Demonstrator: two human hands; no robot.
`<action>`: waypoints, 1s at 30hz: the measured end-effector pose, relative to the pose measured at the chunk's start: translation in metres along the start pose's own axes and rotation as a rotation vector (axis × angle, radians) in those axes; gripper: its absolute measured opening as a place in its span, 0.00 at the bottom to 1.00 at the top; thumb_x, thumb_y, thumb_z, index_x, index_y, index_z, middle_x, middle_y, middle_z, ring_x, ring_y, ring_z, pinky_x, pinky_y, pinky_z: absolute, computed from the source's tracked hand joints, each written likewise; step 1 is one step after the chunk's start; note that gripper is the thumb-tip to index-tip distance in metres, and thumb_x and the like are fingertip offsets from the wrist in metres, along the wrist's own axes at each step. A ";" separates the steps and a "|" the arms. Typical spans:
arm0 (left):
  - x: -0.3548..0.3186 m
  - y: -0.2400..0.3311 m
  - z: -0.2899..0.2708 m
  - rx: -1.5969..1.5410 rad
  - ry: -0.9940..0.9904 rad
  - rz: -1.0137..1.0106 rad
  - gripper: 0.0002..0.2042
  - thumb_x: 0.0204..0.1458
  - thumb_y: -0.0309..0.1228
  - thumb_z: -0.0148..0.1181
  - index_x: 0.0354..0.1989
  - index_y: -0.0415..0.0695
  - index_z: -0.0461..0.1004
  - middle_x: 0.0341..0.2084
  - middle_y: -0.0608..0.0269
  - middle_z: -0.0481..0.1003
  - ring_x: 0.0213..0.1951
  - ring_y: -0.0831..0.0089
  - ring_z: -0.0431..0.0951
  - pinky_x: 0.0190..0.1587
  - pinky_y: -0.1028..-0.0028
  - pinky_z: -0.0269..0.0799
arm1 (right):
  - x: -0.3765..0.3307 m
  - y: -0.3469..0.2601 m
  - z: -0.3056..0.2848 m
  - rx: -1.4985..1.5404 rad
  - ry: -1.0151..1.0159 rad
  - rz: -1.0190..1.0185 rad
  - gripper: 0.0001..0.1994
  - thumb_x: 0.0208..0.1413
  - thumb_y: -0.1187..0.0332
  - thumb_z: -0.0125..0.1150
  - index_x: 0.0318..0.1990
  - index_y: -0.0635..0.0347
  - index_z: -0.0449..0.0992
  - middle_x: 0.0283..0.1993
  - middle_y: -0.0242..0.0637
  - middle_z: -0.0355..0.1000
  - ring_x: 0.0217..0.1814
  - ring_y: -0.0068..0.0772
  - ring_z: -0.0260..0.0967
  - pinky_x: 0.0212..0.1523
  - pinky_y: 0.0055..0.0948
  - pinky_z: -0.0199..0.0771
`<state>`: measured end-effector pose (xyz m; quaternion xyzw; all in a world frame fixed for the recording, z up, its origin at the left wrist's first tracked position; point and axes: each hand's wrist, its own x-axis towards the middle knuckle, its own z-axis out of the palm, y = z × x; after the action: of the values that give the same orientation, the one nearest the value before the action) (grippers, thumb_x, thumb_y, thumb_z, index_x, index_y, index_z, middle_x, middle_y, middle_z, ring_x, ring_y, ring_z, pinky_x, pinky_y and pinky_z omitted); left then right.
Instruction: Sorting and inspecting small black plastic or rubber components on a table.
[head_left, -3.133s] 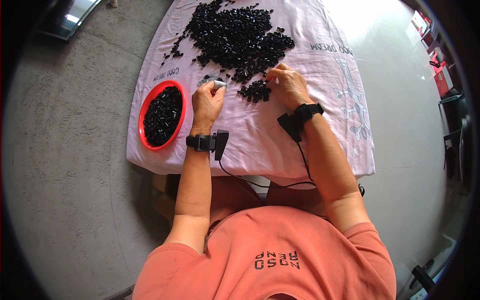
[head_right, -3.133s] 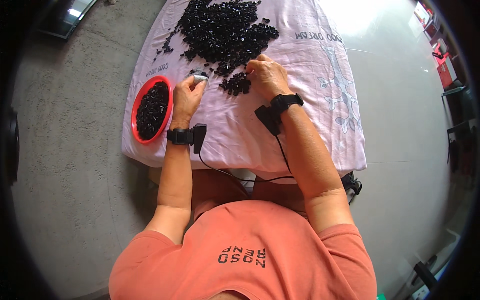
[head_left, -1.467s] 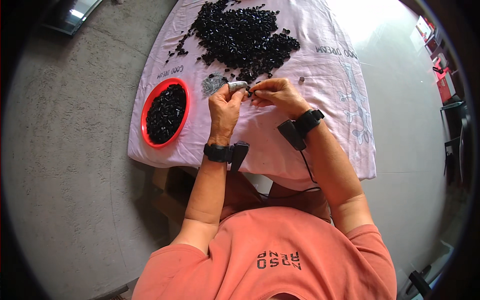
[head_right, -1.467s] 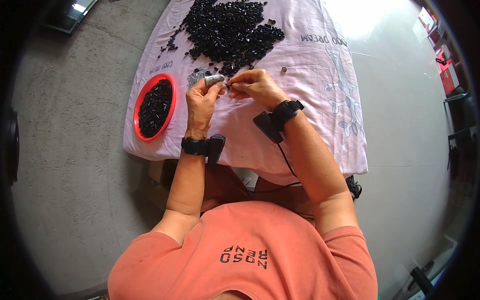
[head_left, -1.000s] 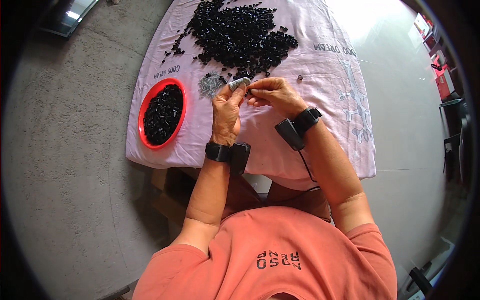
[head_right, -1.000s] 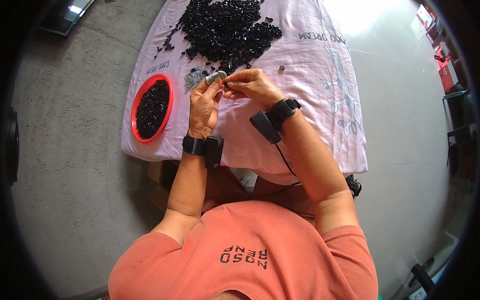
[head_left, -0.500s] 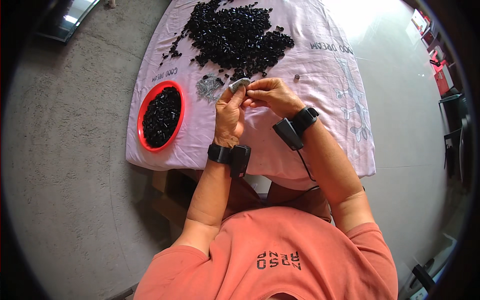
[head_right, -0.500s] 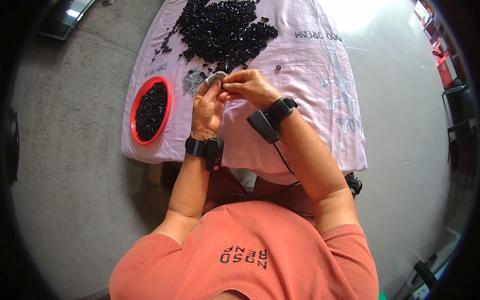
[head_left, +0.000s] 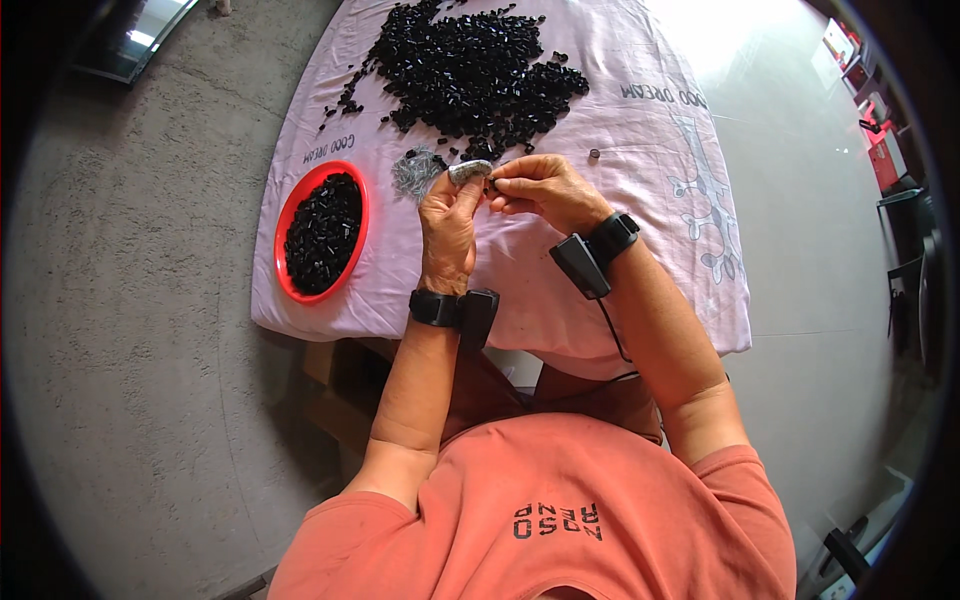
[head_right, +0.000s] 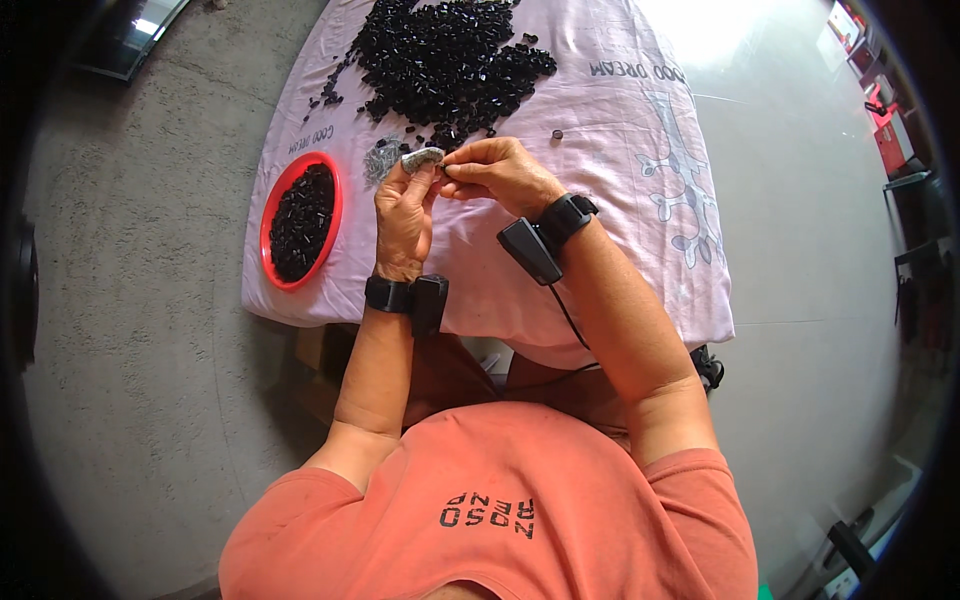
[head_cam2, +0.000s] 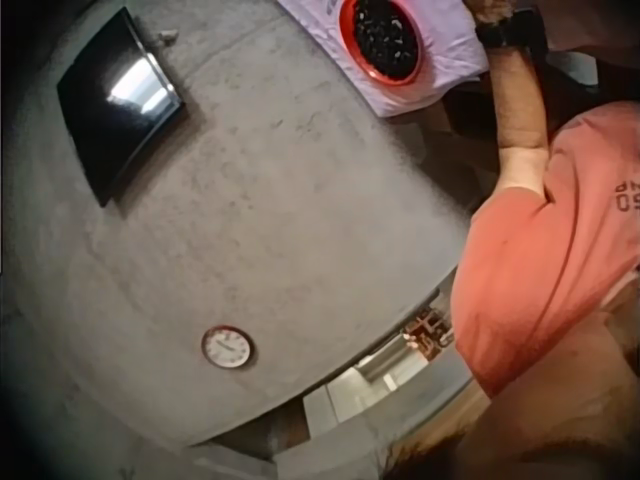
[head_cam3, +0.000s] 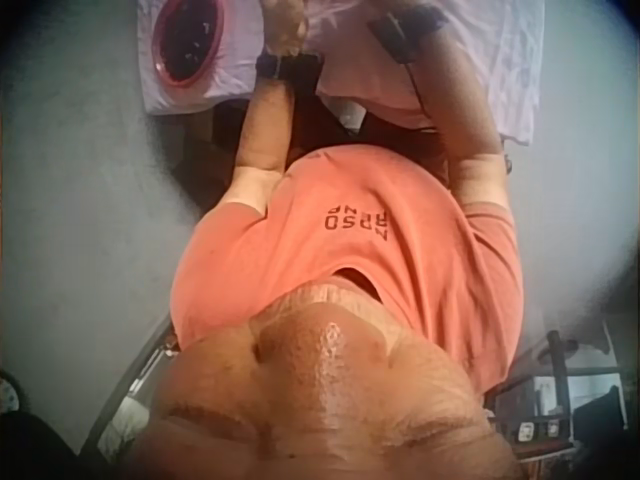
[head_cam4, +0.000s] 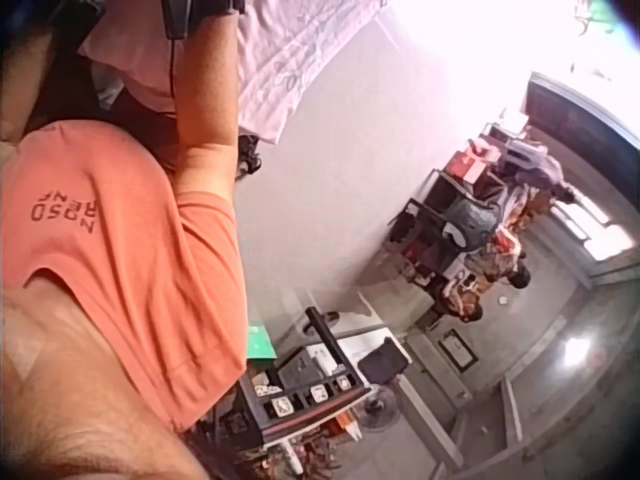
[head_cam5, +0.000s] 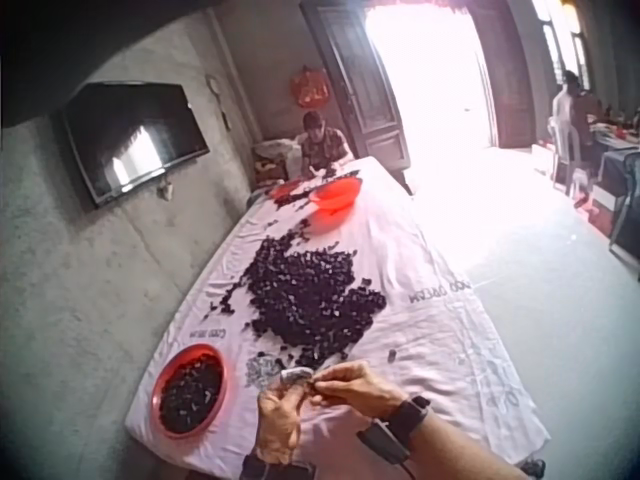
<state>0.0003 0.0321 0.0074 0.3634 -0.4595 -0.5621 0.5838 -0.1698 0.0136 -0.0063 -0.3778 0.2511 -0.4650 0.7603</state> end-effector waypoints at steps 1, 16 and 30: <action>0.000 0.001 0.001 0.034 0.007 0.017 0.05 0.59 0.22 0.56 0.39 0.40 0.78 0.33 0.68 0.77 0.34 0.82 0.74 0.39 0.82 0.69 | 0.000 0.001 -0.001 -0.017 -0.002 0.002 0.10 0.60 0.74 0.60 0.46 0.70 0.76 0.38 0.45 0.79 0.39 0.31 0.80 0.42 0.23 0.82; 0.004 0.024 0.012 1.031 0.013 0.570 0.03 0.52 0.20 0.60 0.34 0.38 0.76 0.32 0.55 0.76 0.35 0.59 0.78 0.38 0.67 0.72 | 0.000 0.000 -0.002 -0.121 0.001 0.016 0.10 0.62 0.72 0.59 0.46 0.68 0.77 0.37 0.40 0.78 0.35 0.24 0.77 0.42 0.23 0.80; 0.019 0.019 0.014 1.082 -0.096 0.611 0.04 0.51 0.21 0.62 0.35 0.39 0.78 0.34 0.57 0.78 0.35 0.63 0.79 0.40 0.70 0.74 | -0.001 -0.006 -0.011 -0.156 0.040 -0.035 0.10 0.60 0.68 0.62 0.42 0.67 0.79 0.34 0.38 0.79 0.33 0.24 0.78 0.38 0.22 0.81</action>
<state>-0.0084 0.0165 0.0318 0.4342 -0.7882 -0.0728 0.4301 -0.1818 0.0091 -0.0080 -0.4309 0.2949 -0.4647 0.7152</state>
